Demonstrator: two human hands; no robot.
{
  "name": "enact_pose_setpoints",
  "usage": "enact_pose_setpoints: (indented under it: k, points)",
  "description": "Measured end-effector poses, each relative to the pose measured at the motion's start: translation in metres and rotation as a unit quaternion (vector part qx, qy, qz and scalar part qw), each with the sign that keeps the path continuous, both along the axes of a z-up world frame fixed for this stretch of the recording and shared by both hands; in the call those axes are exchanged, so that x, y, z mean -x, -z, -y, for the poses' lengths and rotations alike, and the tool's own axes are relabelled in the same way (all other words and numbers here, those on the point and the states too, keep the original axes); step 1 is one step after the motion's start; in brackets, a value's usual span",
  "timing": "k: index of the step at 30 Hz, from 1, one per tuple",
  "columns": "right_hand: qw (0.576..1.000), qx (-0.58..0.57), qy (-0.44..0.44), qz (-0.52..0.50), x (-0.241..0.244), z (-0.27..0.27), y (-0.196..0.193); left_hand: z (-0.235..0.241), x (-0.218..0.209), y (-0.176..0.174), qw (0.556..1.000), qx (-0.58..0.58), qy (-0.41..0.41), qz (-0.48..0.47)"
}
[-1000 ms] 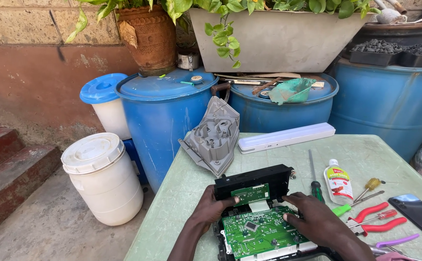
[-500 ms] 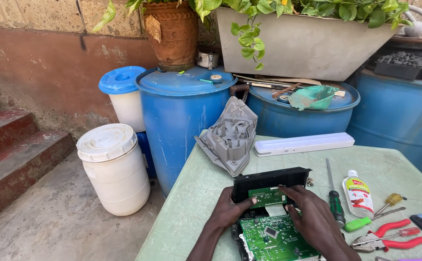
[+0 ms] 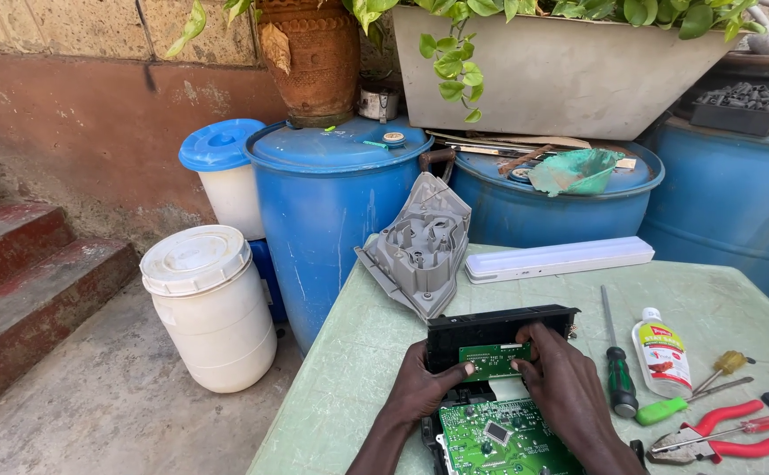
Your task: Assembling an electronic device by fitting a circuit board into its housing and connecting internal cables.
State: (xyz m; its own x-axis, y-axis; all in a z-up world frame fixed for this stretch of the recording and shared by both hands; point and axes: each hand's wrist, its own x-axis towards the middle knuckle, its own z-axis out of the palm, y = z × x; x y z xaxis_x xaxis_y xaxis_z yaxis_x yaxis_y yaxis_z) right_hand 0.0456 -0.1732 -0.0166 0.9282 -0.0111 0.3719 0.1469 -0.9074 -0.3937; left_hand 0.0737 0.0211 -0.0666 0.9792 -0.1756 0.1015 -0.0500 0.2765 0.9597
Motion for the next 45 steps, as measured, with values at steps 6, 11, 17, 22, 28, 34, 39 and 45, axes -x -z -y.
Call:
enact_pose_setpoints:
  k: [6,11,17,22,28,34,39,45]
  points:
    - [0.999,-0.042,-0.010,0.023,-0.001,0.002,0.003,0.000,-0.001,0.003,0.998,-0.007,-0.013,-0.060]
    - [0.996,-0.081,-0.013,0.023,-0.005,0.003,0.008,-0.006,0.004,-0.006,0.997,-0.030,0.031,-0.058]
    - [0.995,-0.085,-0.007,-0.054,0.001,-0.001,-0.011,-0.006,0.003,-0.003,0.998,-0.026,0.022,-0.048]
    - [0.992,-0.097,0.006,-0.076,0.004,-0.004,-0.020,-0.006,0.004,-0.005,0.999,-0.026,0.022,-0.040]
    - [0.999,-0.010,0.038,-0.030,-0.004,0.005,-0.005,-0.006,0.005,-0.004,0.999,-0.013,0.045,-0.004]
    - [0.998,0.034,0.045,-0.020,-0.005,0.008,0.003,-0.005,0.002,-0.001,0.997,-0.050,0.058,0.005]
    - [0.997,0.046,0.053,-0.017,-0.005,0.006,0.009,-0.003,-0.002,0.008,0.996,-0.085,0.029,-0.014]
    - [0.997,0.042,0.057,-0.022,-0.009,0.010,0.013,-0.003,0.001,0.002,0.997,-0.052,0.048,0.036]
